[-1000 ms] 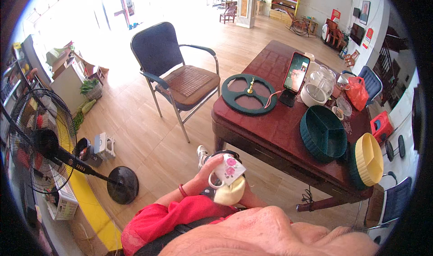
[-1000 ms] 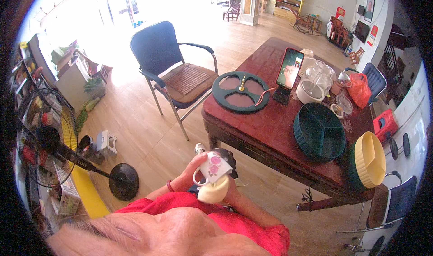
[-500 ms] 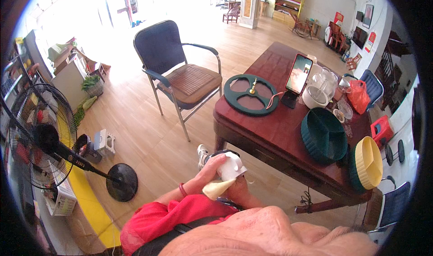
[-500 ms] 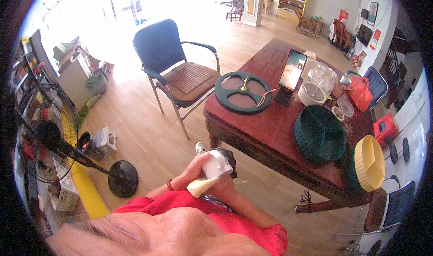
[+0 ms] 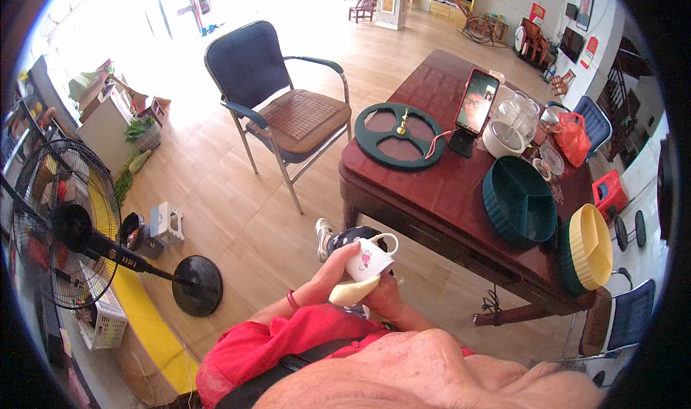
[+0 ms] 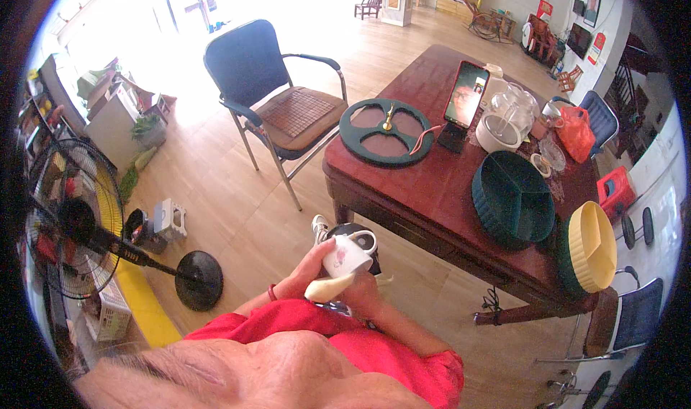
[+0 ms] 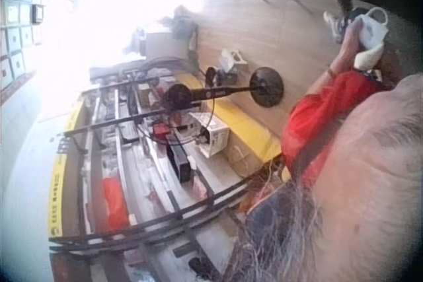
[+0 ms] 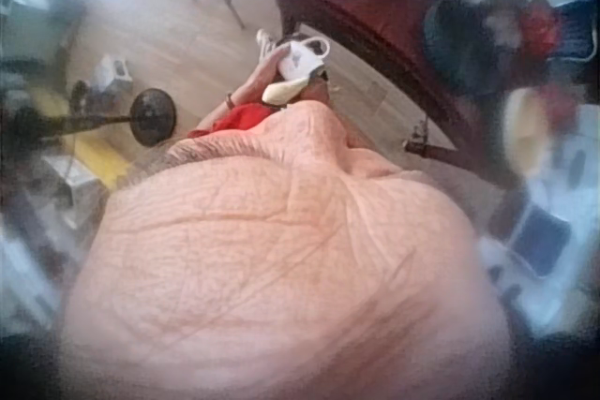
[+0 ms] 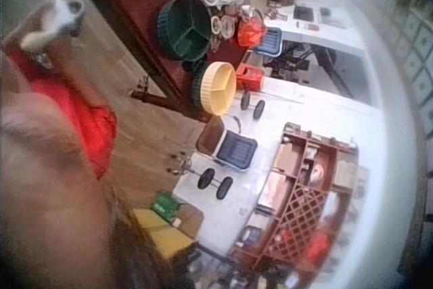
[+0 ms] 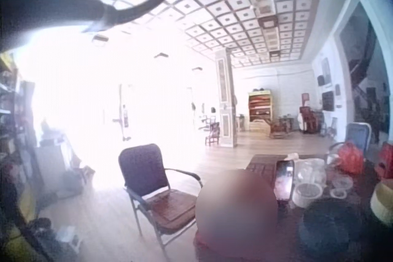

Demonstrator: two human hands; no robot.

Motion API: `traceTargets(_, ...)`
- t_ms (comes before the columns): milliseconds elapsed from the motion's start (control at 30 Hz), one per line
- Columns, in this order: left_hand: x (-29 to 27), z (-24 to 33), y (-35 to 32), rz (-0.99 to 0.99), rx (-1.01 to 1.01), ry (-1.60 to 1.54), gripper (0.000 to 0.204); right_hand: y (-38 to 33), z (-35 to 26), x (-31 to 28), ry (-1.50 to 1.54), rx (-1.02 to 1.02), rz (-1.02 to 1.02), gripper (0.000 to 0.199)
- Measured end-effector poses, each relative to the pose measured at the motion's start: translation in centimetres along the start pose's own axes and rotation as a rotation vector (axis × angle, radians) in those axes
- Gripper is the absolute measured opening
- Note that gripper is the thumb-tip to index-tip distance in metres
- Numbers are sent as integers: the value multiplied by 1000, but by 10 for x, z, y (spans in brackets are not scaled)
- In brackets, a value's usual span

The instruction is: The person wipes the inside and outside of a mug using a cloth while holding the mug in their other hand, then places the mug on the table.

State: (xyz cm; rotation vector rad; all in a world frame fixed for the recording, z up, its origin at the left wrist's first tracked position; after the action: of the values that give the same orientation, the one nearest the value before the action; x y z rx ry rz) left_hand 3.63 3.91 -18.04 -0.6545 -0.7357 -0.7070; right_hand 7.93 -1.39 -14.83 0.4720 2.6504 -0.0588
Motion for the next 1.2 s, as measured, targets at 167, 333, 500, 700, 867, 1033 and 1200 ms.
traceTargets(167,9,-4,-2,-117,78,62,42,-1,43,4,572,227,-52,59)
traceTargets(333,32,24,-4,-391,410,493,68,-7,40,-17,890,339,-65,54)
traceTargets(500,32,28,-3,-454,452,592,92,-11,-3,-45,725,116,93,41)
traceTargets(700,57,41,-12,-561,551,570,110,-12,-3,-47,635,61,88,43)
traceTargets(867,62,39,-12,-620,542,615,111,-14,12,-37,997,163,-4,43)
traceTargets(1033,59,39,-11,-605,597,664,108,-13,16,-37,1074,195,16,44)
traceTargets(1200,62,46,-8,-544,681,618,76,-13,-41,-57,318,-221,99,31)
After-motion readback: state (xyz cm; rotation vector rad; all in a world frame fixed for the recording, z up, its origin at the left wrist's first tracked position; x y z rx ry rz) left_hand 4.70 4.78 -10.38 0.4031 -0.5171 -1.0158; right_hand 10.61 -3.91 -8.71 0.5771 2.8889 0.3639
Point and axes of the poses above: each hand's wrist, its own y-axis towards the middle knuckle, its own x-axis out of the palm, z = x × y, the point moved 10 cm from there along y, towards the middle knuckle, and after that the axes turned 14 degrees about x, right-handed, at the moved point
